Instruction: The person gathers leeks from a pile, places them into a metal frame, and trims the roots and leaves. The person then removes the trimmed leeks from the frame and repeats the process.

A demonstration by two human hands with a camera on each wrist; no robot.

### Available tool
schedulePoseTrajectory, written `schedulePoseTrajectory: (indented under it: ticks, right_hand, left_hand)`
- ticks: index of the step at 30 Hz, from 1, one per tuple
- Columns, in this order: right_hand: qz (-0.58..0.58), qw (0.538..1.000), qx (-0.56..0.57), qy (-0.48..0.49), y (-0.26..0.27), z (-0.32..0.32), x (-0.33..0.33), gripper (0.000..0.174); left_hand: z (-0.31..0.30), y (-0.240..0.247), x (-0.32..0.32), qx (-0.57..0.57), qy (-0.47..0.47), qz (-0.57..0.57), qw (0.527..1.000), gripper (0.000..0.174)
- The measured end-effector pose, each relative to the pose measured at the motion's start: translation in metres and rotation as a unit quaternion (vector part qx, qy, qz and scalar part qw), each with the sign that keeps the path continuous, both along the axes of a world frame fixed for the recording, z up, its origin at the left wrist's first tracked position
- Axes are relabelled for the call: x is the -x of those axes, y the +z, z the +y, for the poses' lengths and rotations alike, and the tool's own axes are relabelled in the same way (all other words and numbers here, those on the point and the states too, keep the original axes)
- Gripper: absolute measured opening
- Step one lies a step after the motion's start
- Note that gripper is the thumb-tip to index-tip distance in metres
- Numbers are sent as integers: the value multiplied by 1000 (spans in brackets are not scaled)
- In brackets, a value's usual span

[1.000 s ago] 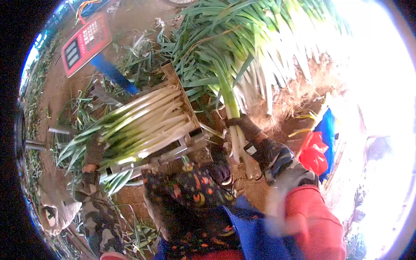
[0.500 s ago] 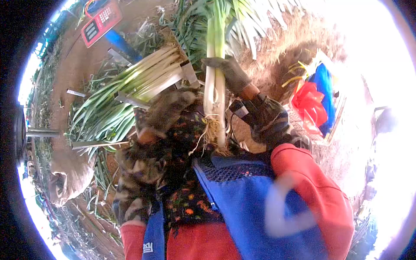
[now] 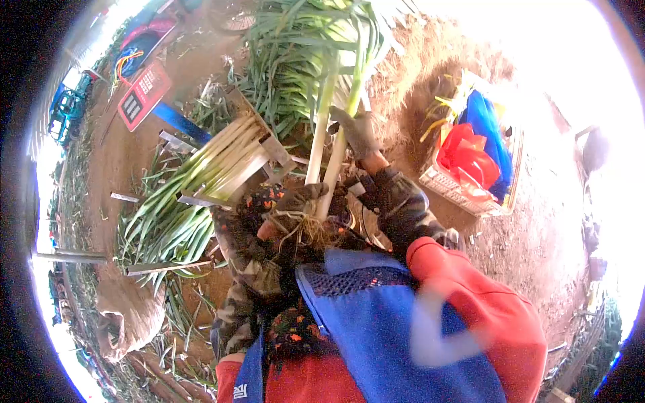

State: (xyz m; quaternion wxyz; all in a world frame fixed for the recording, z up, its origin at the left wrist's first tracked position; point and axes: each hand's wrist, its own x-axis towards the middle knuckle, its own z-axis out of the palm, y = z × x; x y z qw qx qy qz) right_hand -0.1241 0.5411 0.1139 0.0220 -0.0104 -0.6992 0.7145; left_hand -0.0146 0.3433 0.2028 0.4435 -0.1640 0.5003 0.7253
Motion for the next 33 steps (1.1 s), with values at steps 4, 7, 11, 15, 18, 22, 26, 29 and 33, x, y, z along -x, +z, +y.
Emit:
schedulePoseTrajectory:
  ticks: [4,7,11,15,18,22,26,29,33]
  right_hand:
    - [-55,995,2,87,-33,14,-2,37]
    - [-194,926,319,60,20,-10,-21,36]
    - [-97,925,351,108,-21,-12,-3,35]
    - [55,975,157,144,-80,-15,28,49]
    - [-87,953,262,124,-42,-21,15,49]
    - [142,984,34,106,-62,-30,17,40]
    - [-70,984,137,86,-44,-41,18,29]
    - [-180,956,211,96,-26,-52,9,27]
    - [-126,945,281,110,-15,-58,-5,34]
  left_hand:
    - [-7,-57,9,33,-120,211,970,27]
    - [-16,-55,0,36,-127,460,878,26]
    - [-37,-22,-10,-10,118,367,923,25]
    - [-58,-11,-15,-45,254,356,898,23]
    - [-61,-9,-19,-51,274,343,897,22]
    - [-59,-5,-25,-45,253,318,913,21]
    - [-44,-3,-29,-18,171,263,949,20]
    - [-36,-2,-32,5,116,224,968,19]
    - [-41,-1,-35,36,87,240,966,19]
